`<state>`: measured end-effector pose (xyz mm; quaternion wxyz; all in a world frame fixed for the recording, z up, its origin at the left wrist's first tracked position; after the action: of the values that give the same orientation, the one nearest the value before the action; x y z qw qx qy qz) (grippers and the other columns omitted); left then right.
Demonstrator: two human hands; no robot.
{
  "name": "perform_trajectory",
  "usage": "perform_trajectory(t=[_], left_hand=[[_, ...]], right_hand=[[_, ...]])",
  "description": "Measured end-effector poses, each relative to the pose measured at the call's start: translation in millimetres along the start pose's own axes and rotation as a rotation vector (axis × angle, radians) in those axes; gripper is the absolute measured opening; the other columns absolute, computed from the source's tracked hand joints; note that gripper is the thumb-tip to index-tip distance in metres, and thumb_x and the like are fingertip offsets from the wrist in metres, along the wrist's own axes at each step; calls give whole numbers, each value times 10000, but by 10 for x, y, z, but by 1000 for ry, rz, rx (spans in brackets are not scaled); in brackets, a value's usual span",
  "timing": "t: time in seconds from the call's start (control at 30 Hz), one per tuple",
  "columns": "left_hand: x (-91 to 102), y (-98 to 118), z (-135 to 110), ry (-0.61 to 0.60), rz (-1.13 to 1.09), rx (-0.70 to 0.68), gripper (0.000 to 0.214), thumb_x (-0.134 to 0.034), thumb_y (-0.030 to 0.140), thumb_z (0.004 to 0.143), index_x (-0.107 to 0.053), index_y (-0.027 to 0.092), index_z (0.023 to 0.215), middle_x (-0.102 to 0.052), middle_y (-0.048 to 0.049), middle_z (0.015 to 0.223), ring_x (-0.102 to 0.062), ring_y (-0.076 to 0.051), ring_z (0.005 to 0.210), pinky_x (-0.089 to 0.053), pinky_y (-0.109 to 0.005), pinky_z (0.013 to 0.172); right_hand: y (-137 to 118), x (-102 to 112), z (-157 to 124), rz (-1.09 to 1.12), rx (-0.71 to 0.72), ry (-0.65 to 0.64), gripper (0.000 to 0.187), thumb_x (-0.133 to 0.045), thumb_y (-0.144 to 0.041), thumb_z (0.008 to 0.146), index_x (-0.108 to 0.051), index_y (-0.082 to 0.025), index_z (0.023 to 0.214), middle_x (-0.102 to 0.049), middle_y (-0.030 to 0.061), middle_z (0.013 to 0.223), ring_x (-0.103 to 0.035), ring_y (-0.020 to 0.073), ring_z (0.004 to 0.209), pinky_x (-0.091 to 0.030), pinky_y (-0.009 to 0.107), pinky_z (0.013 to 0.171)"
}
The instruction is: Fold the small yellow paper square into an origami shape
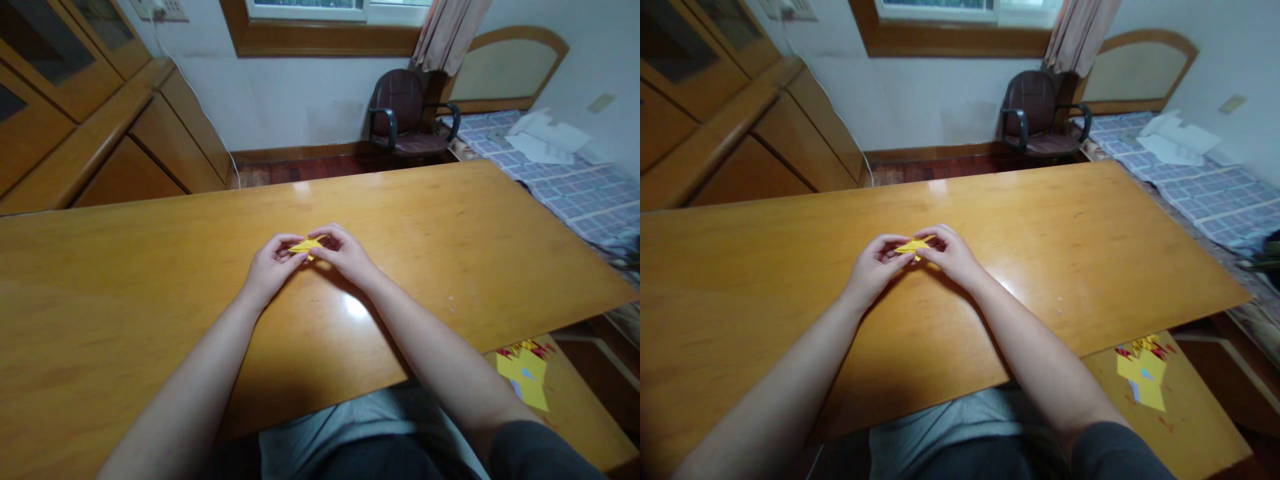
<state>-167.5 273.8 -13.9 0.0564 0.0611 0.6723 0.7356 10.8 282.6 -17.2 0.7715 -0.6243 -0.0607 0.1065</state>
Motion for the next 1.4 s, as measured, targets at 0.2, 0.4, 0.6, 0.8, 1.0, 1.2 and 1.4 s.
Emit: perform_trajectory(t=[0.2, 0.4, 0.6, 0.8, 1.0, 1.2, 1.4], left_hand=[[10, 33, 7, -16, -23, 74, 359, -783, 332, 717, -606, 157, 976, -711, -32, 855, -693, -165, 733, -569, -303, 748], [-5, 49, 16, -44, -61, 108, 383, -801, 334, 694, -601, 164, 973, -695, -5, 802, -679, -144, 682, -563, -272, 695], [15, 21, 15, -91, -68, 134, 348, -797, 334, 716, -604, 152, 940, -707, -13, 731, -677, -140, 654, -553, -250, 654], [24, 21, 22, -103, -82, 193, 386, -820, 367, 682, -594, 143, 900, -722, -32, 718, -689, -154, 634, -560, -262, 631], [15, 35, 23, -90, -62, 210, 379, -813, 384, 681, -605, 135, 878, -725, -38, 688, -695, -163, 620, -568, -269, 620], [15, 69, 15, -77, -27, 224, 346, -782, 395, 721, -590, 136, 847, -731, -48, 672, -700, -168, 595, -575, -282, 612], [11, 69, 9, -79, -27, 230, 357, -790, 401, 714, -571, 141, 821, -727, -53, 661, -709, -183, 592, -575, -284, 592]], right_hand=[[14, -29, -8, 93, -57, -54, 302, -770, -290, 740, -669, -203, 1011, -655, 18, 963, -600, 155, 919, -474, 289, 858], [12, -15, -26, 44, -87, -97, 278, -699, -342, 819, -658, -197, 1052, -659, 24, 940, -602, 151, 830, -490, 290, 790], [3, 5, -28, -55, -89, -94, 242, -661, -347, 833, -659, -177, 1005, -626, 1, 814, -577, 138, 749, -471, 263, 709], [-65, 33, -29, -275, -18, -105, 196, -633, -306, 846, -684, -168, 976, -651, 13, 847, -573, 140, 771, -441, 264, 732], [-93, 49, -25, -318, -24, -107, 211, -640, -306, 842, -690, -159, 986, -648, 14, 832, -562, 138, 760, -434, 258, 717], [-75, 41, -23, -238, -69, -133, 252, -659, -350, 829, -679, -164, 997, -623, 8, 814, -540, 135, 745, -421, 248, 678], [-29, 2, -33, -201, -104, -115, 262, -707, -362, 784, -656, -179, 965, -560, -31, 743, -497, 119, 693, -380, 228, 619]])
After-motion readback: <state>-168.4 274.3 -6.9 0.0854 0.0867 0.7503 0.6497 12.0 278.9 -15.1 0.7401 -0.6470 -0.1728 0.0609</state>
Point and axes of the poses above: each hand's wrist, its own z-axis towards the middle knuckle, its own x-axis out of the back of the hand, y = z × x, the point moved 1 cm from there along z, towards the middle knuckle
